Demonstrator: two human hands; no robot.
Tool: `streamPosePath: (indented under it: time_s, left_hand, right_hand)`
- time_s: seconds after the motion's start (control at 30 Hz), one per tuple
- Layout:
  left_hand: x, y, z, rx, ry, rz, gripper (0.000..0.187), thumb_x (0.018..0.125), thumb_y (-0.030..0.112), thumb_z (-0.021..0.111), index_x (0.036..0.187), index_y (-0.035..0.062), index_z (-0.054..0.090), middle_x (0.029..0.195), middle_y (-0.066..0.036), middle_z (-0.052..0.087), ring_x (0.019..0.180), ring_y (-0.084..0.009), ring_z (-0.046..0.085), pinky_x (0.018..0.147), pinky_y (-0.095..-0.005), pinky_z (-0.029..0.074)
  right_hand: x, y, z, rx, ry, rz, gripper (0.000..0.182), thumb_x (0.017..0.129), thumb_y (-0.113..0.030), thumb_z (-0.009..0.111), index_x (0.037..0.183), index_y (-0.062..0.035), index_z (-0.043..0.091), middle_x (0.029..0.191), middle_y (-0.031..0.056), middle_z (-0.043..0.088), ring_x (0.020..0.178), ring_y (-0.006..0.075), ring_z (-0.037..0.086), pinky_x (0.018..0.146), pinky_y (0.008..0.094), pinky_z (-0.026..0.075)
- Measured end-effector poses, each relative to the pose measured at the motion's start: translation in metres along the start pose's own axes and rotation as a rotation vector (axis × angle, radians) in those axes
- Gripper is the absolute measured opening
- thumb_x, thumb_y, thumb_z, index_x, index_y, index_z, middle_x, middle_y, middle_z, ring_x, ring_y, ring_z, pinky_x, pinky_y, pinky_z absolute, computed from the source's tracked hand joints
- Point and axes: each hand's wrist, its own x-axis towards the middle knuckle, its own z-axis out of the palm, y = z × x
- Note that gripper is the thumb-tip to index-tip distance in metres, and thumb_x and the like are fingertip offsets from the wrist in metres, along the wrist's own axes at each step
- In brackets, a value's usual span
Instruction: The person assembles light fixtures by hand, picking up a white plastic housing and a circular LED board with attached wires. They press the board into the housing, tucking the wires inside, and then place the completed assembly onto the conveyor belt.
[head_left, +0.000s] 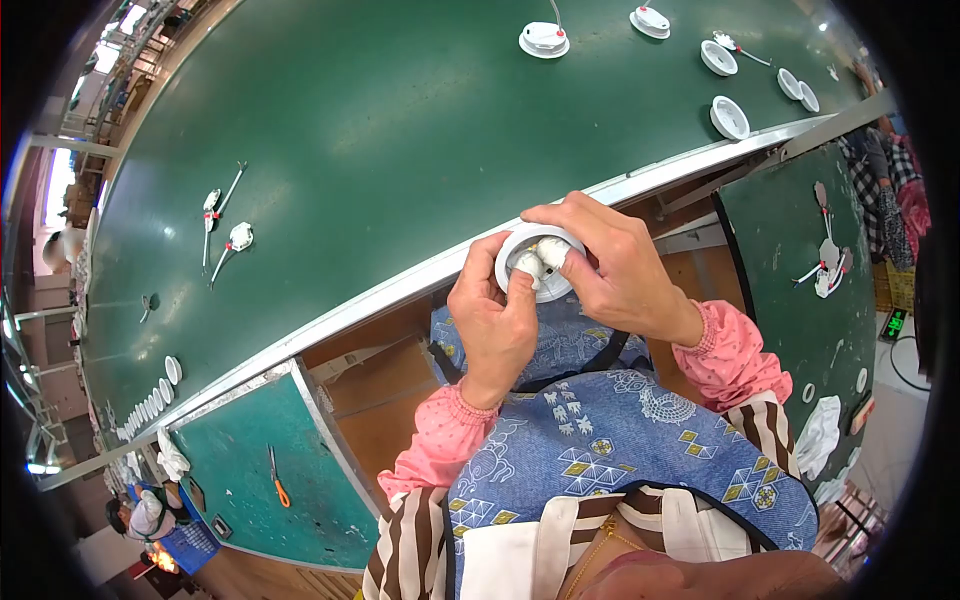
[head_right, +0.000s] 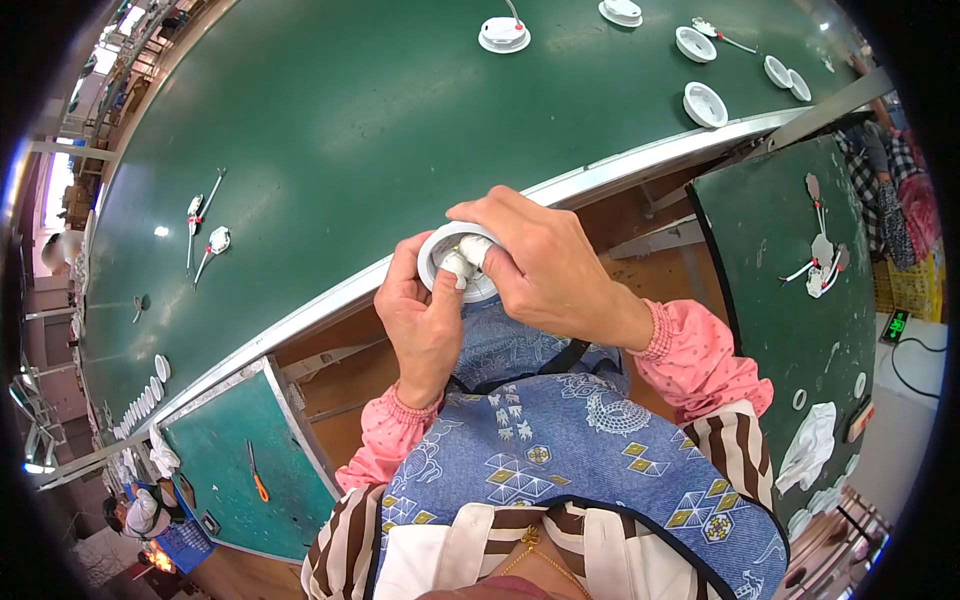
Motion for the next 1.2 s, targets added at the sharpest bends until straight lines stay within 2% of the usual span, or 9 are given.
streamPosePath:
  time_s: [0.23,0.27,0.37,0.5,0.63,0.87,0.97,1.13,1.2]
  left_hand:
    - [0.015,0.012,-0.009,0.106,-0.193,-0.072,0.020,0.090,-0.004,0.059,0.110,-0.0037,0.062,0.086,-0.003,0.066,0.076,-0.0075,0.057,0.066,-0.0245,0.047]
    - [0.016,0.016,-0.013,0.222,-0.265,-0.092,0.030,0.091,-0.005,0.058,0.121,-0.0041,0.060,0.106,-0.006,0.065,0.093,-0.0111,0.061,0.079,-0.0258,0.051]
    - [0.019,0.010,-0.003,0.347,-0.094,0.273,0.034,0.089,-0.001,0.064,0.122,-0.0003,0.060,0.099,-0.011,0.063,0.079,-0.0135,0.059,0.063,-0.0265,0.047]
    - [0.000,0.028,0.005,0.441,-0.042,0.165,0.045,0.089,0.006,0.067,0.133,-0.0006,0.056,0.111,-0.016,0.061,0.087,-0.0223,0.063,0.072,-0.0329,0.052]
    - [-0.006,0.010,0.008,0.139,0.050,0.122,0.044,0.091,0.004,0.063,0.134,-0.0031,0.055,0.116,-0.019,0.065,0.101,-0.0281,0.067,0.085,-0.0332,0.054]
    - [-0.007,0.034,0.000,0.358,-0.067,0.154,0.028,0.092,-0.002,0.056,0.119,-0.0007,0.063,0.103,-0.007,0.067,0.094,-0.0145,0.061,0.084,-0.0280,0.050]
    - [0.009,0.019,-0.006,0.318,-0.132,0.104,0.028,0.089,-0.002,0.056,0.116,-0.0003,0.064,0.097,-0.015,0.067,0.085,-0.0227,0.065,0.076,-0.0327,0.051]
    - [0.020,0.034,-0.003,0.106,-0.179,0.052,0.043,0.093,-0.002,0.054,0.136,-0.0038,0.052,0.126,-0.013,0.060,0.113,-0.0186,0.060,0.098,-0.0310,0.048]
    - [0.015,0.028,0.005,0.018,-0.122,0.068,0.048,0.091,-0.003,0.053,0.139,-0.0027,0.049,0.129,-0.014,0.057,0.114,-0.0191,0.059,0.096,-0.0309,0.049]
  right_hand:
    - [-0.005,0.008,0.003,0.144,0.026,0.095,0.030,0.081,0.006,0.056,0.110,0.0011,0.062,0.094,0.0165,0.067,0.079,0.0326,0.069,0.070,0.0398,0.053]
    - [-0.007,0.009,0.005,0.179,0.046,0.135,0.029,0.082,0.006,0.056,0.110,0.0013,0.062,0.093,0.0162,0.068,0.078,0.0302,0.070,0.070,0.0386,0.053]
    - [-0.008,0.009,0.013,0.276,0.181,0.205,0.025,0.085,0.006,0.057,0.110,0.0029,0.061,0.094,0.0144,0.070,0.081,0.0211,0.071,0.070,0.0333,0.055]
    - [-0.013,0.010,0.030,0.509,0.372,0.236,0.021,0.088,0.005,0.057,0.109,0.0050,0.061,0.094,0.0125,0.070,0.084,0.0173,0.071,0.072,0.0302,0.057]
    - [-0.015,0.000,0.034,0.484,0.363,0.183,0.021,0.087,0.005,0.058,0.108,0.0043,0.061,0.094,0.0129,0.070,0.085,0.0180,0.071,0.072,0.0306,0.056]
    - [-0.014,-0.006,0.007,0.207,0.158,0.026,0.019,0.082,0.005,0.062,0.100,0.0002,0.062,0.084,0.0128,0.066,0.072,0.0195,0.067,0.064,0.0336,0.052]
    - [-0.016,0.006,0.024,0.292,0.232,0.144,0.016,0.083,0.006,0.061,0.099,0.0013,0.061,0.083,0.0118,0.067,0.073,0.0171,0.066,0.064,0.0323,0.052]
    - [-0.004,0.007,0.039,0.618,0.414,0.232,0.010,0.091,0.003,0.059,0.101,0.0051,0.059,0.092,0.0085,0.069,0.084,0.0093,0.066,0.071,0.0246,0.054]
    - [0.003,0.005,0.038,0.616,0.461,0.255,0.010,0.091,0.003,0.060,0.101,0.0052,0.059,0.093,0.0088,0.069,0.084,0.0095,0.067,0.071,0.0252,0.054]
